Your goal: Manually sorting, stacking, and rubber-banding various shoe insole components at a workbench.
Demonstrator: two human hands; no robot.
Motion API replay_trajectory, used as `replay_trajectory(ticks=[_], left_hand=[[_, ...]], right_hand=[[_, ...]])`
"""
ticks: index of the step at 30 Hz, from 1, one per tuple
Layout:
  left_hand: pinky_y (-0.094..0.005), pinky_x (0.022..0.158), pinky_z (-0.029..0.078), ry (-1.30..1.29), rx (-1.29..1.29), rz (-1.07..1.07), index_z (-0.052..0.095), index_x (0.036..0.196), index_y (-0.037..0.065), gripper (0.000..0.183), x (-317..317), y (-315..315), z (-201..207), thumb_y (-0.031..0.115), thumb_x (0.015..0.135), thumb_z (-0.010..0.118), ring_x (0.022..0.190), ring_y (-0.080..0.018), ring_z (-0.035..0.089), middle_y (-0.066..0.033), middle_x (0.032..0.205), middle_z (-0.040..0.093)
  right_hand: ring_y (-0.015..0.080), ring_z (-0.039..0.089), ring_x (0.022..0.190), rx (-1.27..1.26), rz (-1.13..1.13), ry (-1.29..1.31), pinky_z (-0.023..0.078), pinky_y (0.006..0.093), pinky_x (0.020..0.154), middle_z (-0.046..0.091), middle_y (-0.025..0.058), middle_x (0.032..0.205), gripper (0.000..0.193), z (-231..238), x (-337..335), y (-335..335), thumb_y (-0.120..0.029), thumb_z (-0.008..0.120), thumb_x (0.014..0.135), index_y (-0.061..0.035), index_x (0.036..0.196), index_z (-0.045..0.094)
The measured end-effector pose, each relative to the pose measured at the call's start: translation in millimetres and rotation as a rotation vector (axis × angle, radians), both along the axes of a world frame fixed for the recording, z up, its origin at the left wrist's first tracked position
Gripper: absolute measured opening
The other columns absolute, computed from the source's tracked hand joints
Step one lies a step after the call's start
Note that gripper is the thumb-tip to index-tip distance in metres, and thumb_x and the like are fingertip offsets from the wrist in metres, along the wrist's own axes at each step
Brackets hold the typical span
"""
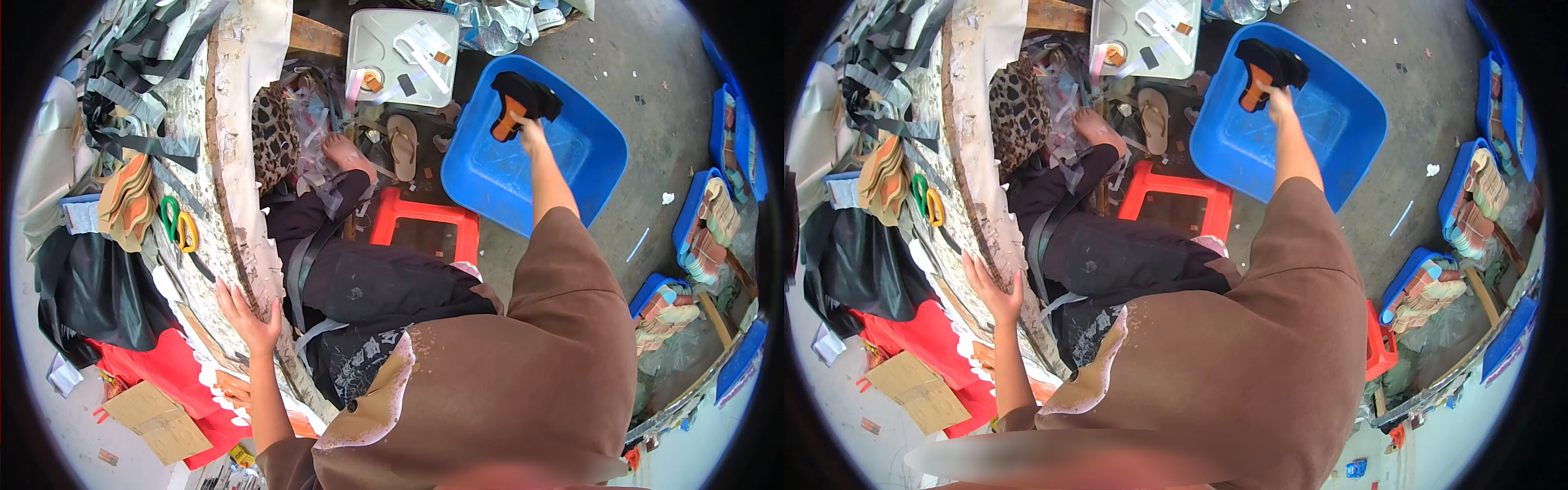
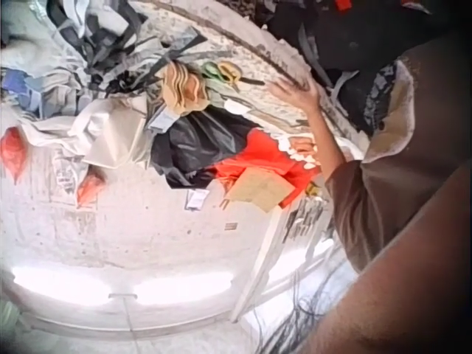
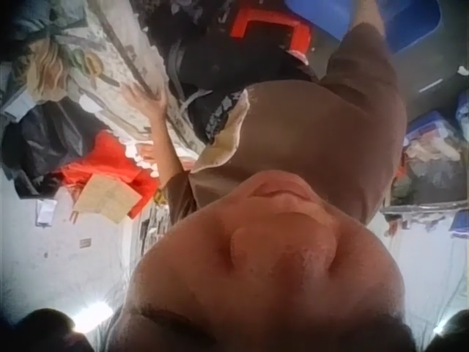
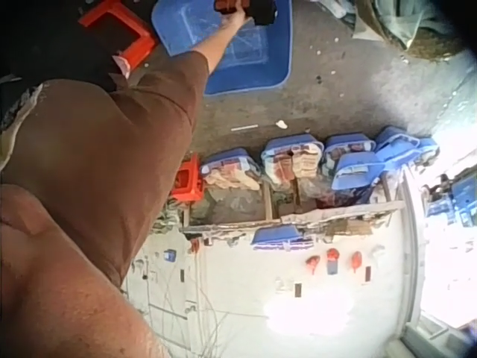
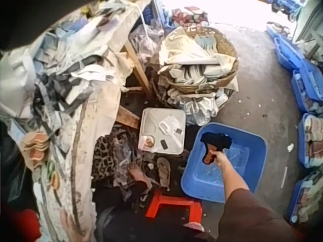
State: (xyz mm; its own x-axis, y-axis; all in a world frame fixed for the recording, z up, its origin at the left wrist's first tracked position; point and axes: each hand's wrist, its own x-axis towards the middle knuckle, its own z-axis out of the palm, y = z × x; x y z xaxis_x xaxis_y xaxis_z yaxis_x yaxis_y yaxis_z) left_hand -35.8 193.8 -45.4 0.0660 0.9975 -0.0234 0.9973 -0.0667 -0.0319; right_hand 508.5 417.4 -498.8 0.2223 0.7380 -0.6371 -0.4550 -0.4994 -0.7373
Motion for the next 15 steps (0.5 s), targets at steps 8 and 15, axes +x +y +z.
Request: replay_trajectory(ticks=[8, 15], left_hand=[[-0.0613, 0.112, 0.019, -0.02, -0.017, -0.001, 0.025, 0.148, 0.005, 0.088, -1, 0, -5, 0.027, 0.077, 0.073, 0.139, -0.0494, 0.024, -0.0278, 0.153, 0.023], [-0.0613, 0.112, 0.019, -0.011, -0.02, -0.006, 0.024, 0.149, 0.006, 0.09, 1, 2, -4, 0.026, 0.076, 0.073, 0.139, -0.0497, 0.023, -0.0279, 0.153, 0.022]], right_hand=[[0.0322, 0.027, 0.143, -0.326, 0.023, -0.086, 0.025, 0.0473, 0.115, 0.025, 0.0166, 0.156, 0.089, -9, 12, 58, -0.019, 0.066, 0.091, -0.0046, 0.153, 0.004], [0.0275, 0.02, 0.147, -0.184, 0.184, -0.035, 0.022, 0.0498, 0.116, 0.023, 0.0114, 0.159, 0.08, -20, 18, 91, -0.023, 0.063, 0.093, -0.004, 0.153, 0.014]])
